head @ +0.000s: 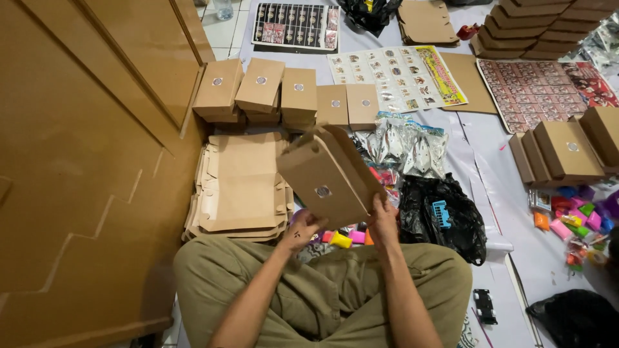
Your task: Folding a cardboard box and filling it with small plastic toys while sitting on the floor.
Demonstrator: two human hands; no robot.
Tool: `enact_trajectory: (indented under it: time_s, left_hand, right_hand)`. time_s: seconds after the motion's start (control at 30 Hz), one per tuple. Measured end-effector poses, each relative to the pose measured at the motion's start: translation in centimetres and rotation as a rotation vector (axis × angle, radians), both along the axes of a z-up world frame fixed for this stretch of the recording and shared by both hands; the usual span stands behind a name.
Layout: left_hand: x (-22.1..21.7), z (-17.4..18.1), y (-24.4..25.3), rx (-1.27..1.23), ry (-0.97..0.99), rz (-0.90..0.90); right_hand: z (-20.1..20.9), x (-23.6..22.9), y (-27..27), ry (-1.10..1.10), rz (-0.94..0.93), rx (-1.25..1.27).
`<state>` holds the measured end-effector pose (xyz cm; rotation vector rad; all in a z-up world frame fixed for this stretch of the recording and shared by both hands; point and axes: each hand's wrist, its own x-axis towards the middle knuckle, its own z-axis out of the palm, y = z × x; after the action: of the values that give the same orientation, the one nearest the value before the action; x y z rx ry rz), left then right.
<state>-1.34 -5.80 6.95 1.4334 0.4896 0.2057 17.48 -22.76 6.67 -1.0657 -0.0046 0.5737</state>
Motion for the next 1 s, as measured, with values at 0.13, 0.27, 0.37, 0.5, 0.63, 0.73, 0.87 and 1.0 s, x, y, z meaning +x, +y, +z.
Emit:
enact_trajectory:
  time_s: [0.13,0.27,0.37,0.5,0.63,0.73,0.87,1.0]
  left_hand:
    - [-1.5,5.9,-1.5,-0.196,-0.036,-0.047]
    - [-0.9,4.5,0.0,-0.304,-0.135,0.178]
    - [-0.3,7.4,1.7,-0.373,-0.204,0.260]
    - [-0.2,9.0,4.8,-0.392,-0.069,0.231]
    - [-1.7,11.1,4.5,-0.188,0.170,0.200]
    - [-2.3,9.4,3.3,-0.336,-0.056,0.280]
    - [-1.6,8.2,2.1,0.012,0.158,0.223]
    - [-1.5,10.1,1.4,-0.016,0.021,0.193]
  right_hand:
    - [-2.4,2.4,-1.5,-0.060,-0.039,-0.054]
    - [3.9,2.3,-3.3,-0.148,0.052,-0.208]
    - [7.6,2.2,-2.8,-0.197,0.063,-0.212]
    - [10.9,1.6,-1.6,-0.288,0.108,-0.281]
    - [8.5,-0.4,-1.1,-0.325,0.127,-0.284]
    - [3.0,0.1,-1.1,-0.365,0.064,-0.429]
    - [2.2,-0.4,-1.0,-0.378,0.052,-0.414]
    - [4.4,-0.4,-0.8,-0.405,0.094,-0.488]
